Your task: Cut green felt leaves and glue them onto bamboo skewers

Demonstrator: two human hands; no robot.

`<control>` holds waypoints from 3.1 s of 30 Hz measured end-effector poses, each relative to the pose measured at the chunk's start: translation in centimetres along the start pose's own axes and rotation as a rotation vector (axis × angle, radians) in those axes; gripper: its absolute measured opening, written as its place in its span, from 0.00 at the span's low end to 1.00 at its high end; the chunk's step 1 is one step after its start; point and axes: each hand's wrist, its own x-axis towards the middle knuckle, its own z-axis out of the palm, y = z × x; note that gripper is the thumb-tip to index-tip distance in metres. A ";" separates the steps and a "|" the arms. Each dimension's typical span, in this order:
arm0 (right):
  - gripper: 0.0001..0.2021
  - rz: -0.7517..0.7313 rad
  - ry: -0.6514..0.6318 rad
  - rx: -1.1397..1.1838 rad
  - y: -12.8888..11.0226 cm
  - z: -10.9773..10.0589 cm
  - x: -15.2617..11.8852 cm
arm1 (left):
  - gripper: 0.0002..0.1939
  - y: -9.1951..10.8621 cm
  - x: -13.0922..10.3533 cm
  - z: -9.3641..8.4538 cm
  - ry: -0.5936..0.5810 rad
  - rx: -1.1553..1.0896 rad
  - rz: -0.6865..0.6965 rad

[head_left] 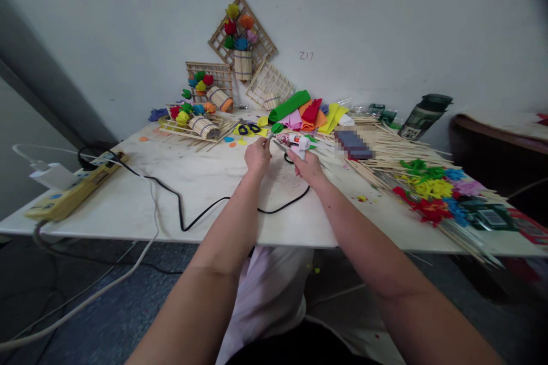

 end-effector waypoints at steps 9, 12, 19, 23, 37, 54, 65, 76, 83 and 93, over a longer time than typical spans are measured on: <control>0.15 -0.025 0.006 -0.022 0.5 0.1 0.2 | 0.16 0.1 0.0 0.0 -0.034 0.014 -0.002; 0.16 -0.030 0.004 -0.031 0.5 0.0 0.2 | 0.16 0.1 0.1 0.1 -0.048 0.021 -0.009; 0.16 -0.042 -0.002 -0.041 0.4 -0.1 0.2 | 0.16 -0.1 0.2 0.2 -0.048 0.014 -0.023; 0.17 -0.034 -0.004 -0.043 0.5 0.0 0.3 | 0.17 -0.1 0.2 0.1 -0.050 -0.001 -0.017; 0.16 -0.024 0.004 -0.032 0.3 -0.1 0.2 | 0.14 0.1 0.1 0.0 -0.033 -0.096 -0.031; 0.17 -0.031 0.038 0.009 0.4 0.3 0.1 | 0.16 -0.3 0.5 0.2 -0.023 -0.135 -0.006; 0.21 0.015 0.039 0.035 0.7 0.4 0.2 | 0.18 -0.2 0.4 0.0 -0.040 -0.073 0.003; 0.19 0.032 0.037 -0.007 0.0 0.1 -0.1 | 0.18 -0.1 0.5 0.1 -0.055 -0.047 0.009; 0.18 0.028 0.037 -0.010 0.0 0.2 0.0 | 0.17 0.0 0.4 -0.1 -0.064 -0.047 -0.014; 0.18 0.017 0.043 -0.020 -0.2 0.0 -0.1 | 0.19 0.0 0.6 0.1 -0.045 -0.050 -0.019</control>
